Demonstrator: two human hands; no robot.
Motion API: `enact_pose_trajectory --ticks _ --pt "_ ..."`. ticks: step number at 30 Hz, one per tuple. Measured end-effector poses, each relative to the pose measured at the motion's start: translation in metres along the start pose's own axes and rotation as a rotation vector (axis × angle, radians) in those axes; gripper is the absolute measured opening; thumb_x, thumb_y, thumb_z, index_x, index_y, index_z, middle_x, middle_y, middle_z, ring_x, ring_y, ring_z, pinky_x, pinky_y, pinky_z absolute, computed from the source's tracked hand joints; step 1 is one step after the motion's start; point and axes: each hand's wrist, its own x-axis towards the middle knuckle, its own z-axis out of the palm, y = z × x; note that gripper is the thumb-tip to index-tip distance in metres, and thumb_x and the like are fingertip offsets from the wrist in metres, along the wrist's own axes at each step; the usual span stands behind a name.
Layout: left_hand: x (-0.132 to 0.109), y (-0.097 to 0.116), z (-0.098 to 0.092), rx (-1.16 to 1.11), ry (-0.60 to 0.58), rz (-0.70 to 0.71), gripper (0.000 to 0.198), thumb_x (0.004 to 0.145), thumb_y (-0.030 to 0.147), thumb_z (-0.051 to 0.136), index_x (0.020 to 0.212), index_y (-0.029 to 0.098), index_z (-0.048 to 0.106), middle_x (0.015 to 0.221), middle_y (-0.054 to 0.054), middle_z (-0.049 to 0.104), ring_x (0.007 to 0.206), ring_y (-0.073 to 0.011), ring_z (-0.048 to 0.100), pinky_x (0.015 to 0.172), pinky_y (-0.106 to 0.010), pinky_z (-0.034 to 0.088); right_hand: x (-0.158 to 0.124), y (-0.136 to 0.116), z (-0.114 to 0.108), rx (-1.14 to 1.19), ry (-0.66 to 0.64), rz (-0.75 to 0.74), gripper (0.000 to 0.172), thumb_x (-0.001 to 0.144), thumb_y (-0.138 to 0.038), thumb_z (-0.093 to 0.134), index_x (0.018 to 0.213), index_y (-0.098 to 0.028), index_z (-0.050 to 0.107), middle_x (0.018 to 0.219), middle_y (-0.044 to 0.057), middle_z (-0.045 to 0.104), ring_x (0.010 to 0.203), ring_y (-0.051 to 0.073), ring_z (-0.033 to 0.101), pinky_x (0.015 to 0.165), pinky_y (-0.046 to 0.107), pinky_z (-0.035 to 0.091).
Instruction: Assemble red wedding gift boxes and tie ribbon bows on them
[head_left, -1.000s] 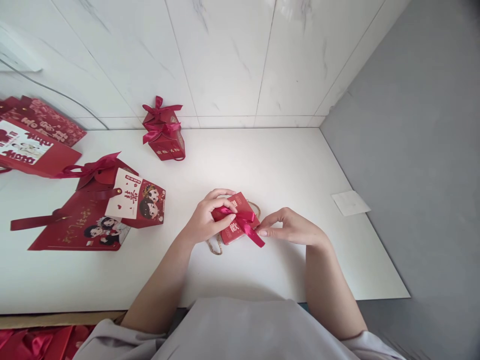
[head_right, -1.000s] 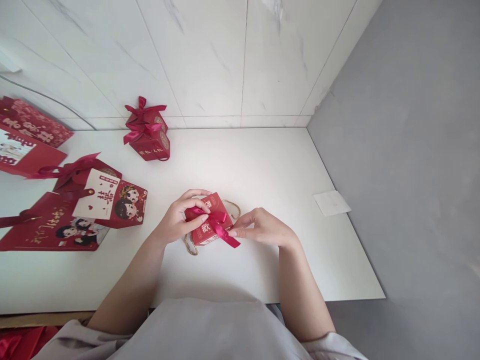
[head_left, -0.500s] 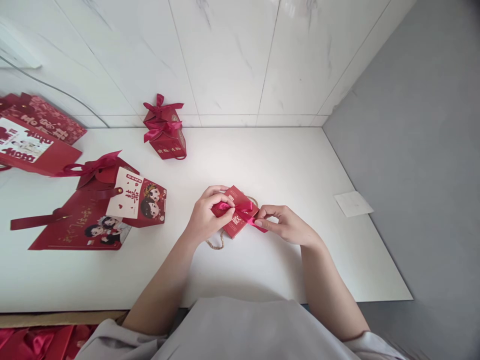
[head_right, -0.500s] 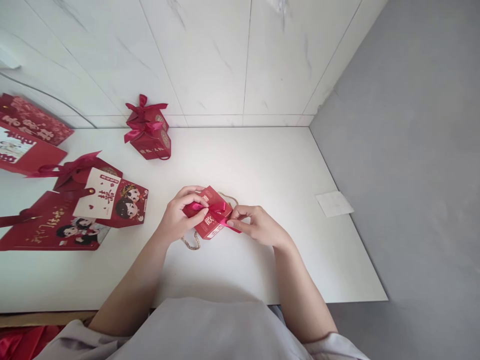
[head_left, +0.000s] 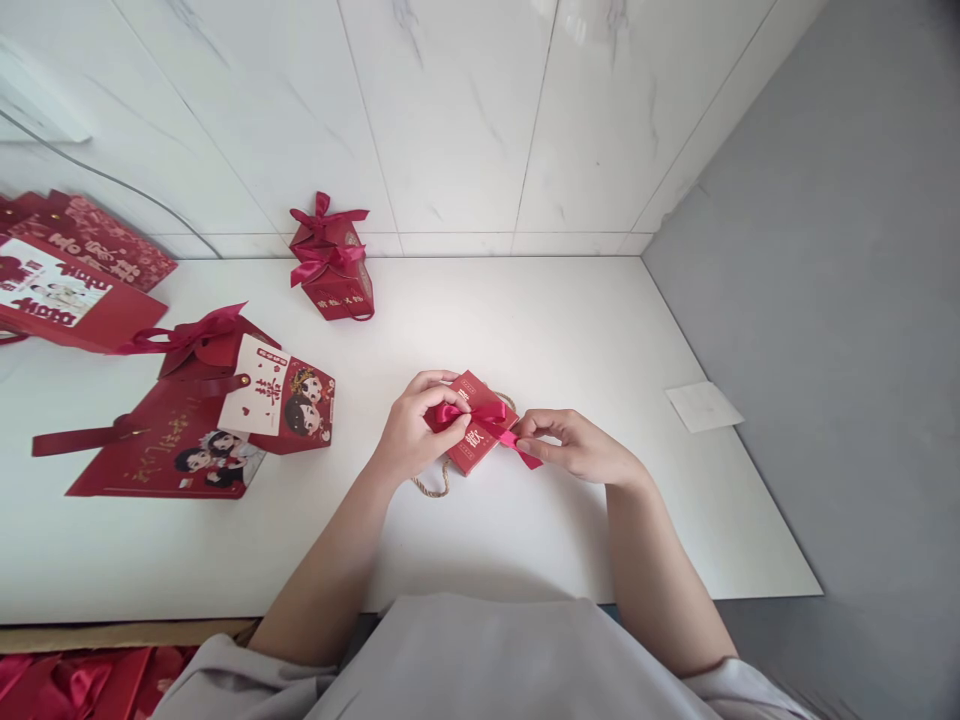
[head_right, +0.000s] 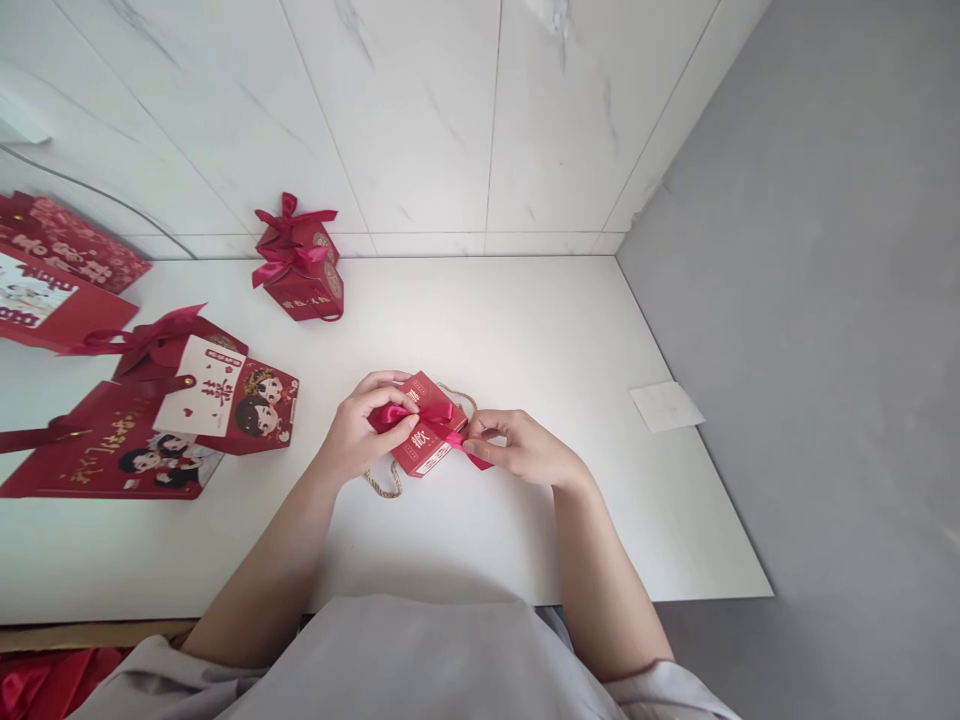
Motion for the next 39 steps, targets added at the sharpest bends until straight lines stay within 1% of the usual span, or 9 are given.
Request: enact_pose_trajectory --ticks 4,7,9,14,18,24,28,34,39 --pt "0.001 -0.004 -0.012 -0.205 -0.155 -0.063 0.017 0.084 0.031 0.063 0.098 0.022 0.061 0.128 -0.008 0.055 0.123 -0.0246 0.051 0.098 -0.039 0.046 0.000 0.003 -0.006 0.035 0.066 0.040 0.028 0.091 -0.045 0.055 0.080 -0.020 0.059 0.073 0.000 0.062 0.071 0.016 0.056 0.071 0.031 0.045" --pt "0.001 -0.007 -0.018 -0.323 -0.200 -0.122 0.019 0.090 0.036 0.053 0.098 0.021 0.058 0.132 -0.009 0.055 0.123 -0.0263 0.051 0.097 -0.041 0.045 0.002 0.005 -0.007 0.024 0.286 -0.010 0.027 0.091 -0.048 0.054 0.088 -0.022 0.060 0.097 0.004 0.066 0.094 0.020 0.059 0.088 0.035 0.044" --pt "0.001 -0.007 -0.019 -0.350 -0.200 -0.134 0.019 0.090 0.037 0.052 0.096 0.020 0.058 0.133 -0.009 0.055 0.125 -0.0278 0.050 0.096 -0.042 0.045 0.005 0.005 -0.004 0.003 0.358 -0.034 0.027 0.092 -0.049 0.053 0.092 -0.023 0.061 0.112 0.005 0.063 0.107 0.022 0.057 0.095 0.037 0.041" --pt "0.001 -0.005 -0.021 -0.353 -0.229 -0.134 0.018 0.086 0.036 0.055 0.094 0.019 0.056 0.133 -0.009 0.055 0.122 -0.0286 0.051 0.091 -0.040 0.046 0.014 0.003 0.012 0.055 0.312 -0.050 0.025 0.091 -0.049 0.055 0.100 -0.026 0.061 0.135 0.006 0.052 0.120 0.024 0.052 0.102 0.042 0.039" --pt "0.002 -0.006 -0.025 -0.316 -0.249 -0.114 0.015 0.086 0.034 0.058 0.087 0.019 0.057 0.134 -0.008 0.053 0.122 -0.0275 0.051 0.092 -0.038 0.046 0.018 0.003 0.020 0.143 0.281 -0.099 0.020 0.089 -0.045 0.060 0.095 -0.026 0.061 0.139 0.006 0.049 0.123 0.024 0.051 0.104 0.042 0.038" --pt "0.003 -0.011 -0.026 -0.308 -0.270 -0.071 0.020 0.087 0.035 0.060 0.077 0.018 0.064 0.134 -0.008 0.052 0.129 -0.0278 0.045 0.104 -0.040 0.039 0.020 0.005 0.022 0.213 0.247 -0.125 0.018 0.088 -0.043 0.063 0.088 -0.025 0.064 0.140 0.005 0.048 0.128 0.025 0.048 0.106 0.043 0.038" --pt "0.003 -0.011 -0.025 -0.329 -0.287 -0.094 0.030 0.090 0.040 0.054 0.073 0.017 0.066 0.136 -0.008 0.050 0.123 -0.0280 0.051 0.100 -0.040 0.044 0.023 0.004 0.024 0.253 0.208 -0.139 0.023 0.089 -0.045 0.061 0.081 -0.025 0.069 0.143 0.004 0.047 0.133 0.027 0.043 0.104 0.041 0.041" --pt "0.002 -0.007 -0.016 -0.189 -0.175 -0.037 0.034 0.091 0.041 0.052 0.069 0.018 0.064 0.129 -0.007 0.055 0.120 -0.0263 0.052 0.103 -0.041 0.043 0.027 0.003 0.030 0.259 0.203 -0.129 0.029 0.088 -0.048 0.059 0.075 -0.023 0.066 0.141 0.003 0.048 0.126 0.025 0.050 0.101 0.040 0.043" --pt "0.002 -0.004 -0.010 -0.083 -0.132 0.061 0.030 0.093 0.035 0.049 0.073 0.018 0.064 0.124 -0.008 0.056 0.118 -0.0231 0.052 0.101 -0.039 0.043 0.029 0.004 0.033 0.287 0.232 -0.119 0.035 0.089 -0.048 0.057 0.068 -0.020 0.056 0.137 0.004 0.048 0.117 0.023 0.054 0.090 0.036 0.050"
